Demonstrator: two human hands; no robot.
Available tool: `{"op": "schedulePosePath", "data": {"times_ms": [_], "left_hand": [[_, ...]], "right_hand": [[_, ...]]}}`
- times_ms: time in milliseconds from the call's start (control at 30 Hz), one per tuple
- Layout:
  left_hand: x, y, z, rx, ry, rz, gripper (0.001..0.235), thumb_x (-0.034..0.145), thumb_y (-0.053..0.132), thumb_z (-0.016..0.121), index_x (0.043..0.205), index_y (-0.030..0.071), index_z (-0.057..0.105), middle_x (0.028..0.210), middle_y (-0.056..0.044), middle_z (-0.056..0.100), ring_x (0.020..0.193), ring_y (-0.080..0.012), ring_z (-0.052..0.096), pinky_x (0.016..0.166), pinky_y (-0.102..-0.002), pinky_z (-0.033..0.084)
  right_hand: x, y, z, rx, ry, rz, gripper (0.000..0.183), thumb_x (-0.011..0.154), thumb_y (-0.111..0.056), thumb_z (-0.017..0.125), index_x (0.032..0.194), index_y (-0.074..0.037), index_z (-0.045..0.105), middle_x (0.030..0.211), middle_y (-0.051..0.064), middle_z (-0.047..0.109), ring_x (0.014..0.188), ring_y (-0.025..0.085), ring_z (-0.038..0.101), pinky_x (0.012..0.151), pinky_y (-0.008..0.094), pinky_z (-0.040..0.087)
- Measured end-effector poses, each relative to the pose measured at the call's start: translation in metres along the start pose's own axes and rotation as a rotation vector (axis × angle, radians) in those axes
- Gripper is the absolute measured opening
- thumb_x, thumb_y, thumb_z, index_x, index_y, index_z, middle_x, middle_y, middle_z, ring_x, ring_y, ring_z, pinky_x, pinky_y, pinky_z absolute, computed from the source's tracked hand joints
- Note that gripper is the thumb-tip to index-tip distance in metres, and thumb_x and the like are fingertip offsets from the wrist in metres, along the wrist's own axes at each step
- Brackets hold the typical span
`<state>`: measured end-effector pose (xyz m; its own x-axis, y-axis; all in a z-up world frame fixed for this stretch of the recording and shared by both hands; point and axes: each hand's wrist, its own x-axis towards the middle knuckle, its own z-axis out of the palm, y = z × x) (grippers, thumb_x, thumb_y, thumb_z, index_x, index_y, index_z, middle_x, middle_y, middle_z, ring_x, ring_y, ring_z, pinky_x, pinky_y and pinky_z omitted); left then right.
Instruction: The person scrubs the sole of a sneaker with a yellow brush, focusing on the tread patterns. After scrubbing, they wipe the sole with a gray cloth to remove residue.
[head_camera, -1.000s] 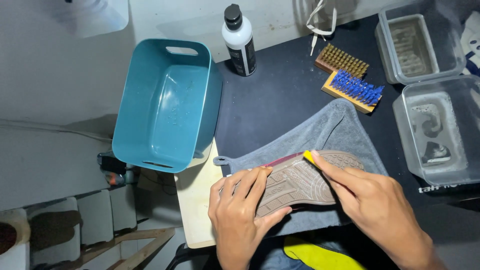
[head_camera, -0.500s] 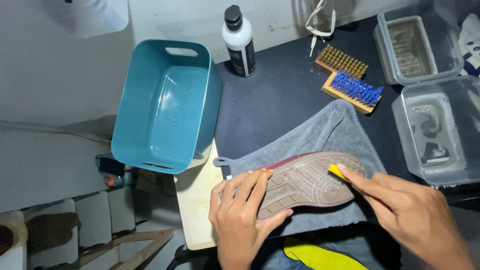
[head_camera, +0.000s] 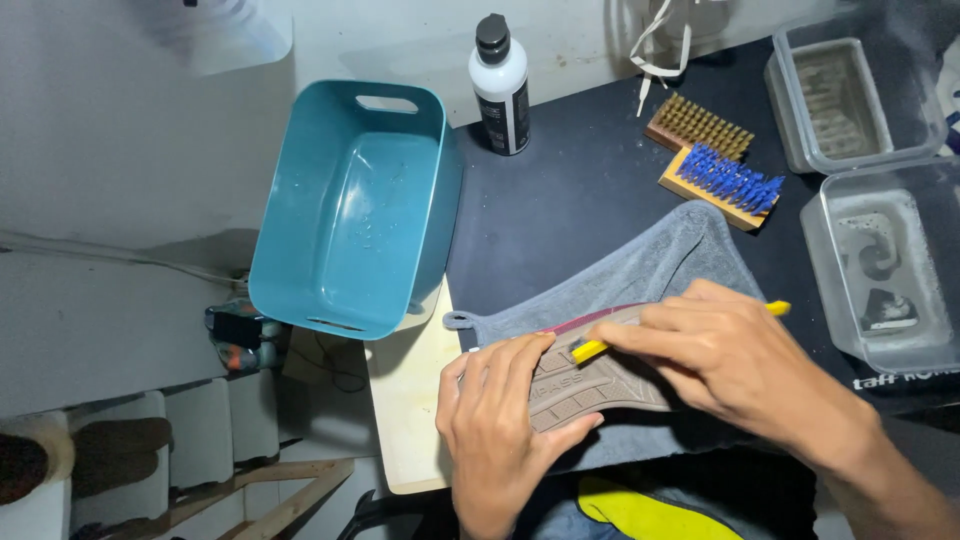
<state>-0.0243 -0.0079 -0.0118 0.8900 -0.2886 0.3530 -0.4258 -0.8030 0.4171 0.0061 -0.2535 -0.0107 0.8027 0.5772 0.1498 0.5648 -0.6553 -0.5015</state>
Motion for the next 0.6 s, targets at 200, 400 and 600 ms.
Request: {"op": "schedulePosePath", "data": {"times_ms": [200,400,600], "left_hand": [[-0.007,0.001,0.002,0.028,-0.004,0.004,0.06,0.087,0.064,0.067,0.118,0.013,0.066,0.117,0.0,0.072,0.105,-0.0199,0.064,0.093,-0.038,0.043],[-0.012,0.003,0.004,0.029,0.086,-0.029,0.086,0.085,0.071,0.062,0.137,0.003,0.055,0.12,-0.001,0.072,0.104,-0.019,0.067,0.094,-0.036,0.047],[-0.013,0.004,0.005,0.054,0.1,-0.007,0.089,0.089,0.072,0.057,0.141,0.001,0.051,0.118,0.003,0.076,0.1,-0.0135,0.067,0.093,-0.033,0.046]], "right_hand": [[-0.033,0.029,-0.014,-0.259,-0.049,0.292,0.036,0.095,-0.031,0.058,0.126,-0.043,0.072,0.071,-0.01,0.063,0.061,0.023,0.058,0.071,0.037,0.045],[0.02,-0.032,-0.008,-0.329,-0.008,-0.009,0.019,0.1,-0.033,0.055,0.116,-0.029,0.065,0.072,-0.001,0.056,0.06,0.026,0.057,0.063,0.042,0.039],[0.018,-0.024,-0.009,-0.188,-0.104,0.019,0.028,0.098,-0.033,0.056,0.123,-0.034,0.068,0.075,-0.006,0.064,0.059,0.025,0.054,0.065,0.042,0.039]]}}
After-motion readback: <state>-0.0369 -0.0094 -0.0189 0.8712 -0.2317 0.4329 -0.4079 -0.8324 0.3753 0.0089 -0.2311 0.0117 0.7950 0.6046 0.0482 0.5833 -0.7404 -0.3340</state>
